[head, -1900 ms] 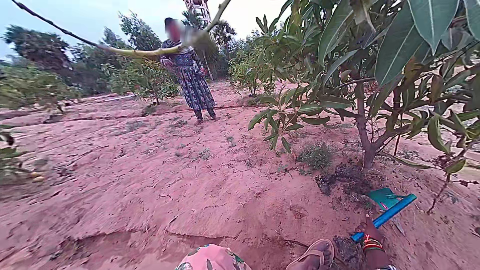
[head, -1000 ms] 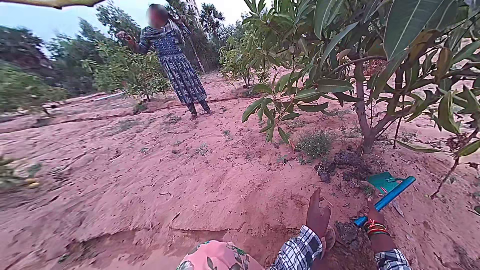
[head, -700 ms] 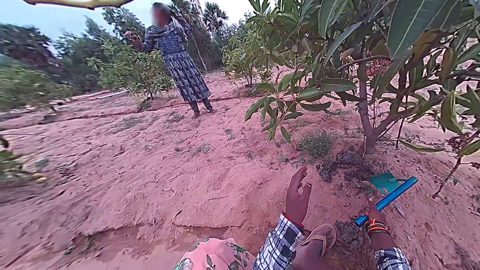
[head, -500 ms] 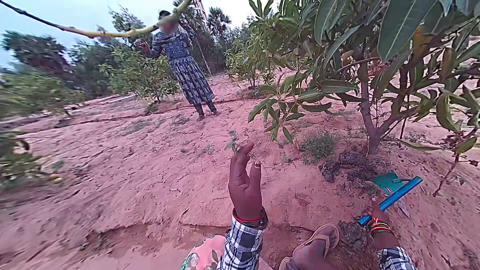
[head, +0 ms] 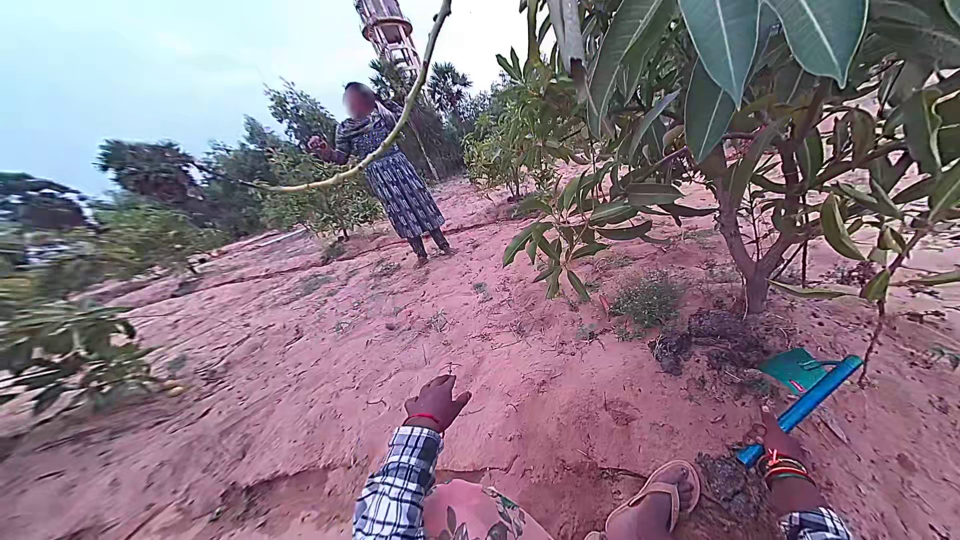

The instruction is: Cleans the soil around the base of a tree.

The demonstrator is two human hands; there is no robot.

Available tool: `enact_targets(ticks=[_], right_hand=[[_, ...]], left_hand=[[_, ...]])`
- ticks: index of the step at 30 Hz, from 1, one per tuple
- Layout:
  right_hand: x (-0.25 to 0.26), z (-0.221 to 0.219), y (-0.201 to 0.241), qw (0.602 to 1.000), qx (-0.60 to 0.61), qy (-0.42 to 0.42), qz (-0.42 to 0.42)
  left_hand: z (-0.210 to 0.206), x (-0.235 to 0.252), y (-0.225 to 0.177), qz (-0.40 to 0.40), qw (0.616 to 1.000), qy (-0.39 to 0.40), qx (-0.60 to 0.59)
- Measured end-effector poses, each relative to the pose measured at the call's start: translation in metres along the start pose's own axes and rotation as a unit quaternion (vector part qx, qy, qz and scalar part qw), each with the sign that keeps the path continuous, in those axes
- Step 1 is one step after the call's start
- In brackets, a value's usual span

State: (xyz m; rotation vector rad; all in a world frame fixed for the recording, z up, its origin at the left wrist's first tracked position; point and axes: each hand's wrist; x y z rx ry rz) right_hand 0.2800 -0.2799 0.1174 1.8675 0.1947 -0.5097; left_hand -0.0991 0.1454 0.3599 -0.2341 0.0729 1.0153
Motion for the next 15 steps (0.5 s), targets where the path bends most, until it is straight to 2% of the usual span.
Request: enact_targets(ticks=[2,3,4,6,9,13,15], right_hand=[[0.0,-0.001,-0.002,1.0,0.004,0.003,0.0],[-0.002,-0.003,-0.001,1.0,0.007,0.002,0.003],[-0.003,-0.006,0.001,1.0,0.011,-0.002,0.008],[-0.005,-0.009,0.002,1.0,0.015,-0.015,0.007],[-0.005,-0.014,0.0,0.999,-0.013,-0.031,0.007],[-0.013,-0.01,0.007,0.985,-0.151,-0.047,0.068],[-0.018,-0.011,0.019,0.975,-0.184,-0.054,0.115]], left_hand=[[-0.055,0.022,0.012,-0.04,0.982,0.183,0.022],[-0.073,0.026,0.014,-0.05,0.966,0.253,0.006],[-0.084,0.026,0.015,-0.029,0.956,0.288,-0.038],[-0.084,0.025,0.015,-0.034,0.96,0.269,-0.068],[-0.064,0.028,0.015,-0.074,0.977,0.198,-0.032],[-0.068,0.017,0.014,-0.009,0.964,0.251,-0.083],[-0.067,0.014,0.01,-0.004,0.961,0.263,-0.08]])
Point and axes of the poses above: each hand's wrist, its own x-axis towards the middle knuckle, its own z-axis out of the back of the hand, y = z × x, and after that the axes turned 2 degrees about z, right-handed
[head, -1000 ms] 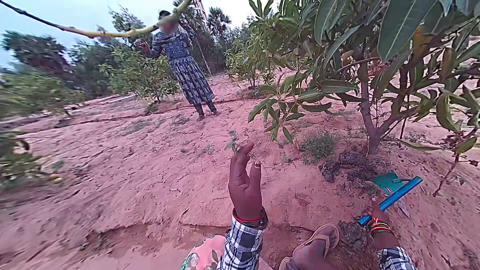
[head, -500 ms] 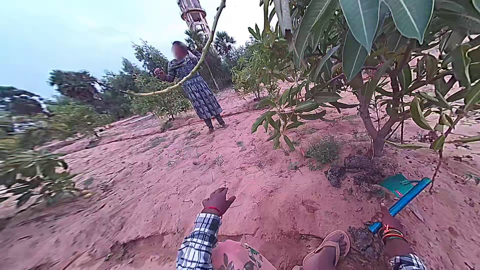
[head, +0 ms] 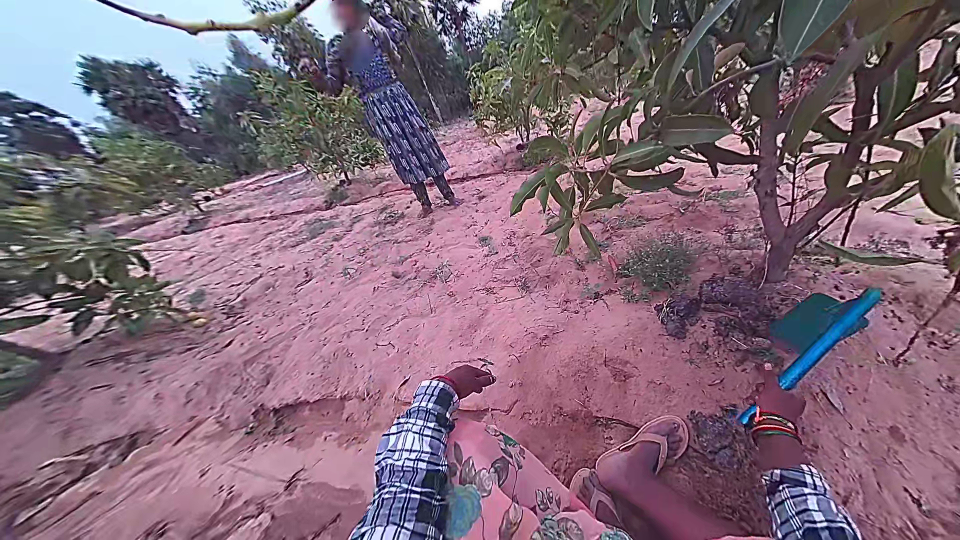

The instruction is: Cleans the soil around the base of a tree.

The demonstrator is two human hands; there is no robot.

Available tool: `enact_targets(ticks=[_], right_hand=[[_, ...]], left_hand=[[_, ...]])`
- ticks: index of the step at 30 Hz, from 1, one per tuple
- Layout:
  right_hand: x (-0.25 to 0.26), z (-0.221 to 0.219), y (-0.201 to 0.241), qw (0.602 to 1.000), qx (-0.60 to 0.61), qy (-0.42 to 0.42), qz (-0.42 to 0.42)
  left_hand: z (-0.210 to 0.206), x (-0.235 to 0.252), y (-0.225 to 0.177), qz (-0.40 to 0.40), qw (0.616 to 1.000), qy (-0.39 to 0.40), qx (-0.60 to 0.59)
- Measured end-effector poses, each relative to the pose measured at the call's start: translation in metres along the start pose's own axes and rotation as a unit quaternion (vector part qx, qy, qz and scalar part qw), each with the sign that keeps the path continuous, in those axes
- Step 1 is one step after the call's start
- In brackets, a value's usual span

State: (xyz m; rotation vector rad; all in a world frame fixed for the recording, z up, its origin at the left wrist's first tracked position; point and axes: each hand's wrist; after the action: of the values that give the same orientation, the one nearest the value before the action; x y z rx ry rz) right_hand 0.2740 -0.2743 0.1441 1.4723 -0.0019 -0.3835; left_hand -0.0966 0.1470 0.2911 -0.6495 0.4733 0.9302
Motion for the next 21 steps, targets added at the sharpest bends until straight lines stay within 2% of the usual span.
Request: enact_targets(ticks=[3,6,8,12,16,21], right_hand=[[0.004,0.008,0.025,0.997,0.013,-0.032,0.068],[0.005,0.015,0.032,0.994,0.024,-0.051,0.096],[0.005,0.012,0.014,0.997,-0.005,-0.038,0.065],[0.017,0.004,-0.035,0.987,-0.136,0.067,-0.048],[0.012,-0.006,-0.048,0.991,-0.106,0.066,-0.053],[0.01,-0.003,-0.048,0.994,-0.088,0.044,-0.038]], left_hand=[[0.003,-0.004,-0.008,-0.023,1.0,-0.012,0.006],[0.004,-0.001,-0.012,-0.024,1.0,-0.005,0.0],[0.004,0.003,-0.014,-0.023,1.0,0.0,0.012],[0.005,0.002,-0.019,-0.089,0.995,-0.045,0.031],[0.006,0.001,-0.014,-0.118,0.988,-0.097,-0.016],[-0.001,0.018,-0.005,-0.027,0.998,0.014,0.054]])
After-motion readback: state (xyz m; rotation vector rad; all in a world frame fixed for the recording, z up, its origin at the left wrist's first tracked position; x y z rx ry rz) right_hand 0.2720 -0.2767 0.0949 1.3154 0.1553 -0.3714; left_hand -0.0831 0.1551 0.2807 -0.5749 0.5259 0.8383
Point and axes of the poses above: each hand's wrist, its own x-axis towards the middle knuckle, its own z-axis out of the back of the hand, y = z × x, and after that the axes turned 2 degrees about z, right-handed
